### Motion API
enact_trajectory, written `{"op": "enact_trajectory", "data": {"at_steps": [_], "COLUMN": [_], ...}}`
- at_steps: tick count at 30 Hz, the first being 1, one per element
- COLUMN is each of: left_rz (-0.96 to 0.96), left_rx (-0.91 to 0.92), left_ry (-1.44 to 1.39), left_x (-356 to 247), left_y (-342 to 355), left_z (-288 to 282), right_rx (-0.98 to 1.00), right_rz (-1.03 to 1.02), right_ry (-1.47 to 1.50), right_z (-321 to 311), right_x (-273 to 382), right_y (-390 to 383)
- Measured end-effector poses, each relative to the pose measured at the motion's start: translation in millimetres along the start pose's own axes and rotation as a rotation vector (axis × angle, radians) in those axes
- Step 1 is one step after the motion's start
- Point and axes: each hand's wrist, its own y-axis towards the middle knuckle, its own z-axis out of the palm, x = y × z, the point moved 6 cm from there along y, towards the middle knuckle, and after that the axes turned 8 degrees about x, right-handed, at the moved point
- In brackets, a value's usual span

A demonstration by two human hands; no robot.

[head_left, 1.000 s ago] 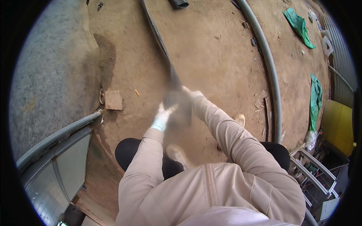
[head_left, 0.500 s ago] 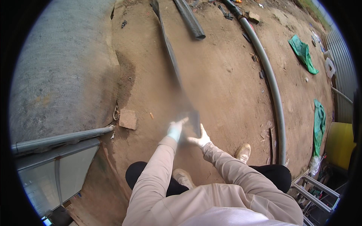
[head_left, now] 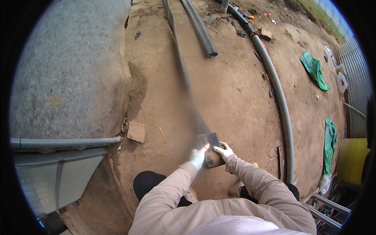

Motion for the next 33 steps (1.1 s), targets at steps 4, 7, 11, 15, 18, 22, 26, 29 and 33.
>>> {"op": "enact_trajectory", "data": {"at_steps": [4, 7, 11, 15, 18, 22, 26, 29, 33], "left_rz": [-0.055, -0.108, -0.135, -0.084, -0.186, -0.250, 0.156, 0.329, 0.379], "left_rx": [0.061, 0.072, 0.083, 0.111, 0.250, 0.667, 0.096, -0.125, -0.354], "left_ry": [-0.051, -0.040, 0.013, -0.017, -0.057, 0.750, 0.754, 0.495, 0.258], "left_x": [23, 46, 72, 82, 79, 45, -50, -115, -176], "left_y": [-35, -52, -45, -27, -20, -3, 46, 79, 132], "left_z": [10, 28, 51, 54, 49, 23, -14, -12, -9], "right_rx": [0.059, 0.069, -0.077, -0.104, -0.129, -0.069, -0.065, -0.057, -0.027], "right_rz": [-0.017, 0.016, 0.131, 0.145, 0.116, 0.110, 0.109, 0.087, 0.050], "right_ry": [0.061, 0.019, -0.238, -0.493, -0.516, -0.502, -0.558, -0.467, -0.426], "right_z": [1, -10, -28, -27, -28, -31, -36, -35, -33], "right_x": [-8, -18, -45, -66, -72, -77, -82, -84, -80], "right_y": [-36, -63, -79, -71, -63, -56, -56, -57, -62]}}
